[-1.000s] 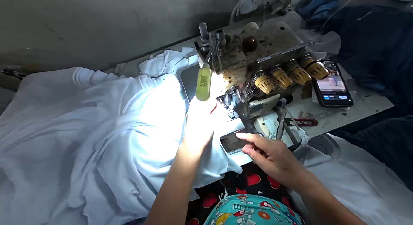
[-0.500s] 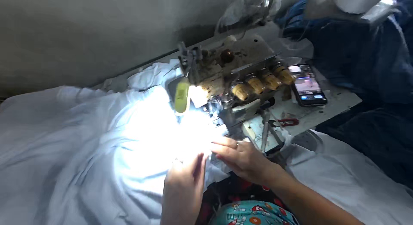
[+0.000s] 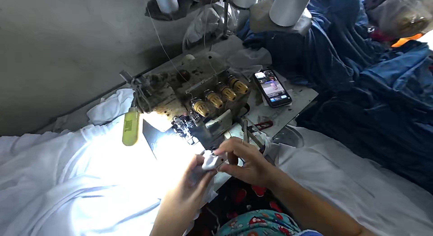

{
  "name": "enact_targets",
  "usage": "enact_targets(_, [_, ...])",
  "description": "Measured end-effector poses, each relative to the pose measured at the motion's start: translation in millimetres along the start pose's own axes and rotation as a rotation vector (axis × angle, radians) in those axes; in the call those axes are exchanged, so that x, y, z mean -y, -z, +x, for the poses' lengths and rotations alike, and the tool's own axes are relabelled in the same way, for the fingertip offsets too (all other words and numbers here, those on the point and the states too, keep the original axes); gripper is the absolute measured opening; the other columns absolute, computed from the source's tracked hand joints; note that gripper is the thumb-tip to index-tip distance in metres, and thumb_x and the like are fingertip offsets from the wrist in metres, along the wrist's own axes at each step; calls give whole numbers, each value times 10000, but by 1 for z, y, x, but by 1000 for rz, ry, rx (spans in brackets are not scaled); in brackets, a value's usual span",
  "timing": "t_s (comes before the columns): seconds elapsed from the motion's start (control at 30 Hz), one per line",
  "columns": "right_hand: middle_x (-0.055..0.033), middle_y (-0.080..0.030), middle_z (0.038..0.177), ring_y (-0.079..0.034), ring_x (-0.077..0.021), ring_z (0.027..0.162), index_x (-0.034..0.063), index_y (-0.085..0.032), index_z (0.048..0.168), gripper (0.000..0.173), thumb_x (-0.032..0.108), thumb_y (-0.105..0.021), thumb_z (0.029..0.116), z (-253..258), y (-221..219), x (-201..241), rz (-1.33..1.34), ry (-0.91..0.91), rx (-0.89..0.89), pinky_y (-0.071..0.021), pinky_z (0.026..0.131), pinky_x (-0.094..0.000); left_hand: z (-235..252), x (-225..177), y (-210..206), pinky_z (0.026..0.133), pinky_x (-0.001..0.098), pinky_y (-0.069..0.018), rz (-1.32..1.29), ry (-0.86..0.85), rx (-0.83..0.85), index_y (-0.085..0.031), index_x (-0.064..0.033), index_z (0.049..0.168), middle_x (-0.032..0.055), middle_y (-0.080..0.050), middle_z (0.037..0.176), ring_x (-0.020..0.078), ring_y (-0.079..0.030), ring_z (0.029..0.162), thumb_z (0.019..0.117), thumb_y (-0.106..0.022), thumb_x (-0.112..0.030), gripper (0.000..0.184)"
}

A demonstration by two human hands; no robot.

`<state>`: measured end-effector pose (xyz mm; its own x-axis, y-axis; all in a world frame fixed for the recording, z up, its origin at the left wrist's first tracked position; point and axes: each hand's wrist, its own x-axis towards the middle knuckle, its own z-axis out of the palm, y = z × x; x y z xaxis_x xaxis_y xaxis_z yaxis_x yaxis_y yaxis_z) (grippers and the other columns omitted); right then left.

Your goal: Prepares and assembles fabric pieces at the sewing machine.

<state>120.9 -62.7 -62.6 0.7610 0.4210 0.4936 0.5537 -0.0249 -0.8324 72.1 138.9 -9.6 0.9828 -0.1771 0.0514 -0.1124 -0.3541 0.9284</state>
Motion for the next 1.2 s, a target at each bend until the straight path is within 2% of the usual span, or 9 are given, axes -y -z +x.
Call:
enact_targets(0.1, [-171, -583, 1308, -549, 32, 786, -33, -583, 1356, 578, 403, -654, 984, 2, 9, 0, 141, -103, 117, -466, 650, -109, -9, -4, 1, 780, 97, -535, 75, -54, -32, -674, -54, 1025, -66, -695, 909, -89, -631, 842, 903, -689, -88, 128])
enact_targets(0.23, [-129, -686, 1060, -579, 1, 791, -51, -678, 1033, 219, 157, -609, 1018, 5, 2, 6, 300, -75, 143, -466, 681, -129, -13, -2, -3, 771, 104, -543, 62, -117, -75, -678, -73, 1040, -70, -703, 916, -78, -640, 848, 913, -708, -132, 143])
enact_targets(0.37, [-111, -679, 1100, -531, 54, 743, -91, -572, 1242, 434, 293, -576, 1040, 4, -7, 14, 432, -91, 153, -443, 664, -118, -16, -10, -2, 835, 117, -565, 46, -93, -159, -695, -96, 1053, -131, -737, 980, -105, -663, 918, 952, -706, -175, 129])
enact_targets(0.47, [-110, -682, 920, -596, 10, 754, -125, -618, 1170, 264, 72, -618, 995, 5, -15, 21, 479, -118, 75, -496, 706, -135, -11, -9, 4, 797, 66, -516, 174, -212, -149, -664, -113, 1055, -87, -694, 972, -113, -618, 897, 980, -671, -201, 116])
enact_targets(0.57, [-95, -693, 895, -618, 23, 785, -117, -646, 1055, 150, 8, -602, 987, 6, -13, 24, 471, -128, 56, -504, 742, -123, -12, -11, 7, 620, 34, -379, 223, -231, -136, -657, -119, 1035, -57, -640, 876, -110, -490, 715, 943, -709, -196, 131])
enact_targets(0.73, [-114, -624, 968, -476, 27, 713, -70, -686, 1044, 188, 104, -653, 983, 6, -16, 20, 356, -16, 32, -383, 618, -88, -14, -17, 9, 743, 54, -493, 122, -192, -127, -692, -129, 1011, -115, -709, 937, -125, -607, 856, 981, -676, -240, 117])
enact_targets(0.87, [-119, -636, 937, -488, 9, 689, -57, -683, 986, 176, 116, -649, 992, 8, -16, 24, 279, 2, 32, -390, 604, -100, -14, -17, 11, 844, 106, -543, 101, -210, -161, -722, -199, 993, -165, -721, 972, -87, -655, 945, 972, -694, -262, 72])
enact_targets(1.03, [-112, -622, 911, -495, -16, 699, -46, -674, 975, 192, 139, -635, 1005, 6, -11, 23, 228, 18, 66, -404, 626, -118, -20, -17, 16, 795, 111, -553, -2, -94, -188, -756, -279, 941, -228, -731, 921, -90, -668, 872, 906, -760, -276, 36])
enact_targets(1.2, [-70, -575, 855, -490, 5, 692, -9, -569, 982, 220, 194, -648, 1005, 0, -25, 18, 250, 60, -104, -414, 636, -104, -17, -19, 19, 822, 109, -550, -9, -115, -144, -732, -264, 1016, -222, -730, 977, -95, -664, 908, 1001, -637, -295, 101])
